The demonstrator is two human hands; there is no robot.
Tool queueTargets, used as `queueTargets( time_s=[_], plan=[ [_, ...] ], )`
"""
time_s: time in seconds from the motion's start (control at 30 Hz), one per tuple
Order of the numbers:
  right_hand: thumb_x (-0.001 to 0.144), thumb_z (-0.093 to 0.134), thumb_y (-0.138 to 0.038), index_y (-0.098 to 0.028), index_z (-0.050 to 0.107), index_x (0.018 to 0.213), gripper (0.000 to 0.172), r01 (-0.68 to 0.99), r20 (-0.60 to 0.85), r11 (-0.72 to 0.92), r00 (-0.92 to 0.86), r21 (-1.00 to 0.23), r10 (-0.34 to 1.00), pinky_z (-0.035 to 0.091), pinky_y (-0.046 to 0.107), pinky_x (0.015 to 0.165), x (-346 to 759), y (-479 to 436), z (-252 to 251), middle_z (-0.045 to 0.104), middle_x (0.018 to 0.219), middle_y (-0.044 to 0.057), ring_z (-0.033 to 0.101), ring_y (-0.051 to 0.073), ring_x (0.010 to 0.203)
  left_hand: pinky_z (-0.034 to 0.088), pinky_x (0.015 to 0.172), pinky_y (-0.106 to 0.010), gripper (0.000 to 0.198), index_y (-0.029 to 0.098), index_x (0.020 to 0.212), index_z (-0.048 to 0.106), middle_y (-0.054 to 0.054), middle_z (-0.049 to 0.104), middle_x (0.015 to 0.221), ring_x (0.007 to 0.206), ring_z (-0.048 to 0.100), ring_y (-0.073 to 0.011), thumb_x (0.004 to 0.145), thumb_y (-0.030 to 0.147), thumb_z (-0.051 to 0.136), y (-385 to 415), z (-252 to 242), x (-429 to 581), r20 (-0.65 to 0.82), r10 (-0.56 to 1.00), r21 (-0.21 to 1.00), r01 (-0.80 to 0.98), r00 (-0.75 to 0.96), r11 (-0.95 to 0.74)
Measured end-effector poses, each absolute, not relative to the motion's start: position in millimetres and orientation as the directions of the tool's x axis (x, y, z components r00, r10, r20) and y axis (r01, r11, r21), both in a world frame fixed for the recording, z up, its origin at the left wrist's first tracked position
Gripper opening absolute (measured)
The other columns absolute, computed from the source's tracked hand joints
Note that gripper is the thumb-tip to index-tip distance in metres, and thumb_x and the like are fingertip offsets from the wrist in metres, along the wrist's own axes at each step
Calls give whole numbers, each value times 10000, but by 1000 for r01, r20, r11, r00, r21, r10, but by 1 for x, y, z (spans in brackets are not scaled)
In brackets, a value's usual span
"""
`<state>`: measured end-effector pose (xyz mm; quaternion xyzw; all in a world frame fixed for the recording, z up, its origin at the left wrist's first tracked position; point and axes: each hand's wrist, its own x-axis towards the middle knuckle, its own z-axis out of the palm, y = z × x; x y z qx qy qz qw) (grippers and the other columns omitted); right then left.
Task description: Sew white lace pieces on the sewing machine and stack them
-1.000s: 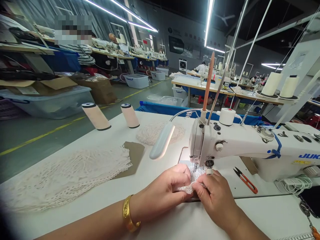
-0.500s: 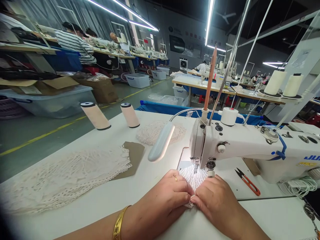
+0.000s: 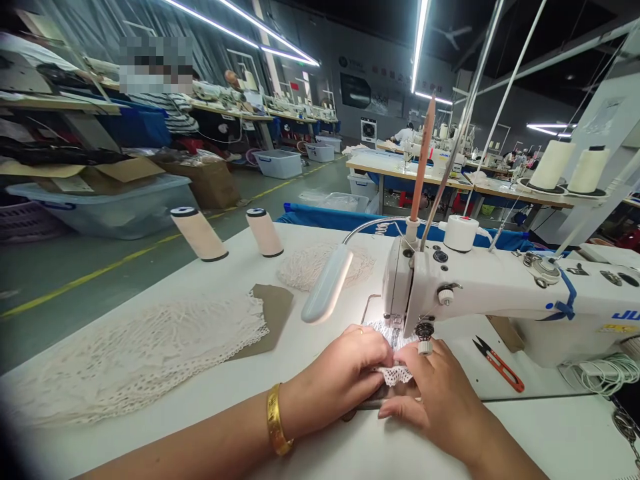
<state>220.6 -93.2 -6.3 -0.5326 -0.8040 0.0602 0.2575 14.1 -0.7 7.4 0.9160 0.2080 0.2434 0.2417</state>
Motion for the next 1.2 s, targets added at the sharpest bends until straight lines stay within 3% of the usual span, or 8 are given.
queueTargets(
  time_s=[0.07,0.17,0.3,0.4,0.53,0.67,1.0,1.2],
  plan=[
    [996,669,-294,-253,591,1177,201,837,372,389,-245,-385,895,480,331,726,217,-93,-8,721,1013,43,650,258,888,458,803,-306,145,197,771,646,4,658,786,815,600,-187,894,213,572,3,14,16,244,561,656,291,791,-696],
    [1056,470,-189,-256,591,1103,146,831,433,365,-169,-421,885,469,321,703,212,-89,-9,722,929,28,666,243,856,428,660,-276,382,188,675,564,13,563,697,714,542,-168,972,425,518,8,22,18,57,628,809,333,776,-484],
    [1061,428,-165,-257,596,1079,193,791,457,374,-137,-484,879,471,301,699,212,-86,-6,716,897,5,658,208,812,391,618,-270,438,185,655,518,26,511,662,669,493,-151,982,476,514,11,27,18,-1,633,855,329,774,-400],
    [1025,430,-110,-257,624,1064,247,787,456,426,-209,-447,865,463,304,706,216,-88,-4,706,895,8,634,206,818,437,716,-281,417,179,714,601,5,618,727,757,573,-170,1035,427,504,8,24,12,128,551,789,252,824,-561],
    [953,504,-33,-259,659,977,274,767,411,554,-413,-324,813,422,310,723,220,-97,-2,695,908,3,585,204,824,423,835,-333,192,205,846,714,-14,740,921,858,644,-188,1008,231,616,-6,14,0,377,356,476,151,855,-866],
    [945,596,-28,-250,677,1046,257,768,418,589,-462,-253,782,384,310,727,220,-104,-1,693,941,6,573,197,836,396,806,-351,175,231,875,727,4,737,903,792,623,-177,952,91,655,-17,8,-6,464,280,281,161,840,-946],
    [928,505,12,-230,642,973,282,811,430,533,-403,-241,808,355,325,703,220,-97,-7,685,937,15,545,202,811,369,806,-390,212,208,824,709,12,739,918,781,617,-178,972,96,608,-11,8,-2,481,301,251,200,824,-947],
    [850,486,56,-231,647,1096,410,860,412,479,-378,-175,829,385,326,707,224,-94,-14,689,979,46,566,228,829,375,827,-397,217,203,875,738,-17,752,949,817,638,-193,984,97,584,-1,5,0,487,294,224,208,823,-952]
  ],
)
